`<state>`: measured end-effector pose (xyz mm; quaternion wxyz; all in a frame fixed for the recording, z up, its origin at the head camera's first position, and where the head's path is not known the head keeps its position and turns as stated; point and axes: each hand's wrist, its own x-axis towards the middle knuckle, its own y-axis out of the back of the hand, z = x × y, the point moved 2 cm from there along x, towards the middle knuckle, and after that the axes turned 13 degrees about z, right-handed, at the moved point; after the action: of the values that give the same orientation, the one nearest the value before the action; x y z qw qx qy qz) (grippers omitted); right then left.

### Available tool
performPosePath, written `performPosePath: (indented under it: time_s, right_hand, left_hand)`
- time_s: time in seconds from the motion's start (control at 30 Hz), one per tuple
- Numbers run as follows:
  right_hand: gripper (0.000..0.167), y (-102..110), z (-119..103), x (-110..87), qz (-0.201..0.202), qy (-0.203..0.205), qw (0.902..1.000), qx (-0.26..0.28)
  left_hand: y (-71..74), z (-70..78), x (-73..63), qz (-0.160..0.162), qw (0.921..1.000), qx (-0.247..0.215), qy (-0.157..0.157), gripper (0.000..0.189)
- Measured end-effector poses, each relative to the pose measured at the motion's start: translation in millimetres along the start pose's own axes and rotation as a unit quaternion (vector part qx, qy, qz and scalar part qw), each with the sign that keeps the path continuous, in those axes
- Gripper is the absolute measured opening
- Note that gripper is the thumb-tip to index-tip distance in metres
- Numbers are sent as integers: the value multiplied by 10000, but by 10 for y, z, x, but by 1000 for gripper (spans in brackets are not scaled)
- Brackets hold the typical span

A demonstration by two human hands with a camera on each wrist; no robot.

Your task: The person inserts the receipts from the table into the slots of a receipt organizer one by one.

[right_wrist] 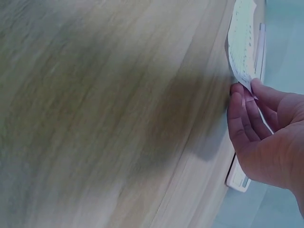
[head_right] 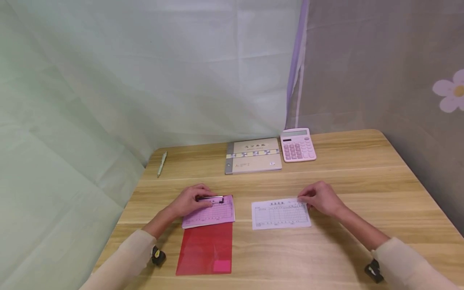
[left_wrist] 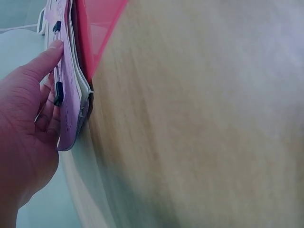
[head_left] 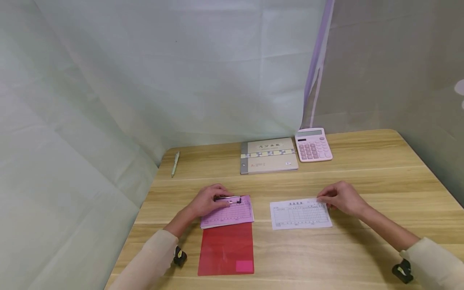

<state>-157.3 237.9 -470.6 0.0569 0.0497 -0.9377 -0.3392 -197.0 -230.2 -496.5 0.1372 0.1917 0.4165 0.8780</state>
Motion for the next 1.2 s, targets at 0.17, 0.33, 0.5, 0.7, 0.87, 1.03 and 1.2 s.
performPosePath:
  time_s: [0.17, 0.33, 0.5, 0.7, 0.87, 1.03, 1.2]
  right_hand:
    - [9, -18, -36, 29, -16, -3, 9999, 163]
    - [10, -29, -163, 112, -114, 50, 9988, 464]
    - [11, -103, -330, 230, -237, 77, 9975, 661]
    - [10, -323, -525, 331, -445, 49, 9922, 1161]
    - [9, -527, -673, 397, -574, 48, 9898, 1300]
    - [8, -718, -841, 441, -667, 68, 9872, 1450]
    - [7, -936, -980, 472, -818, 84, 9843, 1565]
  left_hand:
    - [16, 29, -6, -55, 9999, 112, -46, 32]
    - [27, 38, -23, -46, 9999, 163, 6, 33]
    - [31, 38, -24, -42, 9985, 467, -288, 32]
    - [18, 77, -17, -26, 9945, 793, -681, 30]
    - [14, 88, -14, -17, 9944, 771, -717, 29]
    - [22, 95, -9, -22, 9946, 727, -745, 29]
    - [26, 99, -8, -72, 9941, 816, -705, 30]
